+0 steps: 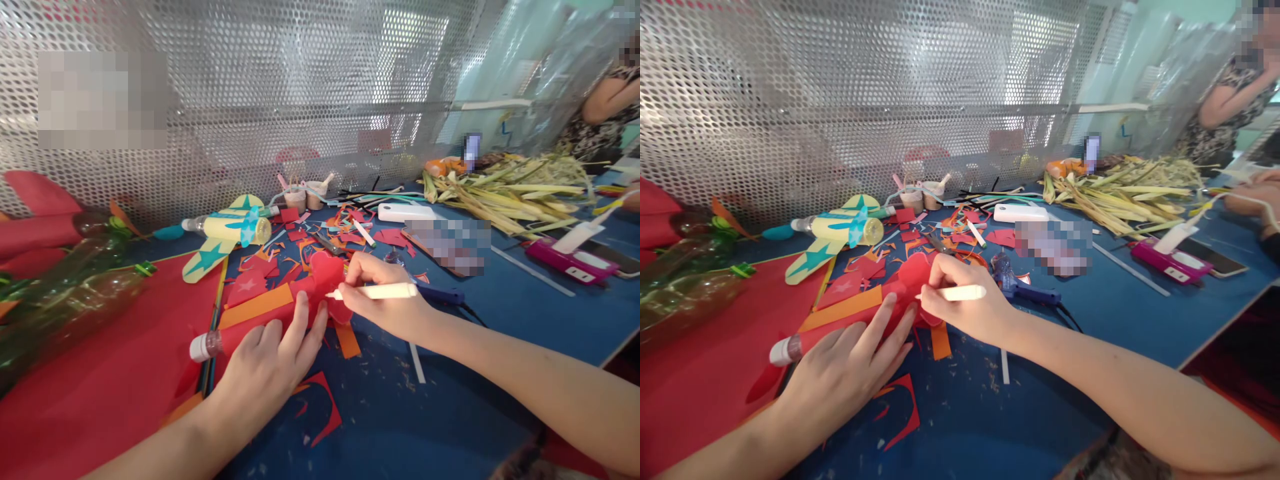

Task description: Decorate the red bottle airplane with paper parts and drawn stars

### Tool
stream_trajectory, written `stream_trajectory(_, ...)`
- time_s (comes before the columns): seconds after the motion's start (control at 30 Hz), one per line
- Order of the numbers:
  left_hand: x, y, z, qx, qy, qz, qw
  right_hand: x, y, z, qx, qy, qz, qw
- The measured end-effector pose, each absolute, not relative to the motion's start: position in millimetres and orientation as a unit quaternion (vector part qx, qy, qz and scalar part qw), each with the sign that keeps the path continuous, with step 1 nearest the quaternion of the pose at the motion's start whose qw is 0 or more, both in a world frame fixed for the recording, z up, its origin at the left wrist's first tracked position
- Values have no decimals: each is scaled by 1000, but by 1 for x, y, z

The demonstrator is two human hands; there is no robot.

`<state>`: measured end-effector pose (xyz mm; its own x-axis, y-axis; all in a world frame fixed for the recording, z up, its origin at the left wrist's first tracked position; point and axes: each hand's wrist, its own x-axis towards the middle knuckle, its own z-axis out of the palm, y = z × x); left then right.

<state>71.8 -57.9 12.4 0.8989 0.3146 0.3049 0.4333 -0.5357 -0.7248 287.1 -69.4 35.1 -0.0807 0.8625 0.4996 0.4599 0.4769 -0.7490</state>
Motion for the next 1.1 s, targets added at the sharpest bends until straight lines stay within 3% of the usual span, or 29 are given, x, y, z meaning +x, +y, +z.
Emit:
stream_trajectory(0.2, 73, -59, 13, -876, -217, -66, 426, 295, -67, 35, -465, -656, 237, 545)
stream_trajectory(1.1, 72, -59, 14, -878, -214, -65, 424, 296, -66, 33, -472, -701, 209, 493)
